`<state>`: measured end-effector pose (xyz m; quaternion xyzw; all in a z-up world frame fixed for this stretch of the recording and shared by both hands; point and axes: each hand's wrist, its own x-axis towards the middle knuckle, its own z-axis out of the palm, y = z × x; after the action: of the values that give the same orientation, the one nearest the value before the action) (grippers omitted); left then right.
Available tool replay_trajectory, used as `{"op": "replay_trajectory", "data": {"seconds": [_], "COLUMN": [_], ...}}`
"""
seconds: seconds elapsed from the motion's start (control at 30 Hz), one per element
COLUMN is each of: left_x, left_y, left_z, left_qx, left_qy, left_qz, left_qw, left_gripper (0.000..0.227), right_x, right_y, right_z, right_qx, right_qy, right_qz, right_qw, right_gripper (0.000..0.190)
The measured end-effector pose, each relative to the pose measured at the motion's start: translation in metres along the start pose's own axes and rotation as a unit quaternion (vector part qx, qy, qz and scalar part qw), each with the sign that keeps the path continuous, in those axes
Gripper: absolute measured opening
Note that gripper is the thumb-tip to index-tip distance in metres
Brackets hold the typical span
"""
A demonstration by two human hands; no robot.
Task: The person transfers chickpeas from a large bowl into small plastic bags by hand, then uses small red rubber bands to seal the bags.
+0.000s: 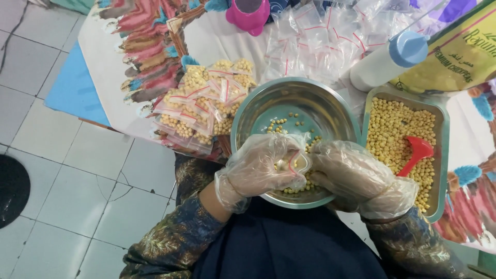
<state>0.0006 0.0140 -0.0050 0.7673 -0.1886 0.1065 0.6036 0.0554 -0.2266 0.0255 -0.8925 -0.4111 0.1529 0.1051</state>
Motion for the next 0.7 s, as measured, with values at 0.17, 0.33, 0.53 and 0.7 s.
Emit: {"op": "replay_trajectory", "data": {"seconds": [0.17,0.33,0.53,0.7], "left_x": [0.001,0.001,0.000,0.001], "left_y": [0.008,0.005,0.006,0.004], "left_z": [-0.001,0.003,0.001,-0.002], "left_qx": [-0.014,-0.024,-0.017,-0.003], "left_qy": [-0.015,-0.022,-0.033,-0.040], "left_qz": [0.004,-0.002,-0.011,-0.009], "left_qw": [1.000,0.999,0.999,0.999], "left_gripper": [0.047,0.045,0.044,0.047], "right_x": [-0.014,0.008,0.008,0.000], "right_y": [0.036,-0.033,-0.038,-0.040], "right_z": [0.063,-0.016,-0.026,-0.030], "right_qx": [-0.059,0.148,0.018,0.357], "right_qy": [0.022,-0.169,-0.186,-0.085], "right_qz": [-0.040,0.309,0.158,0.383], "right_qw": [0.997,0.924,0.970,0.848], "right_gripper": [0.028,0.036,0.025,0.048]}}
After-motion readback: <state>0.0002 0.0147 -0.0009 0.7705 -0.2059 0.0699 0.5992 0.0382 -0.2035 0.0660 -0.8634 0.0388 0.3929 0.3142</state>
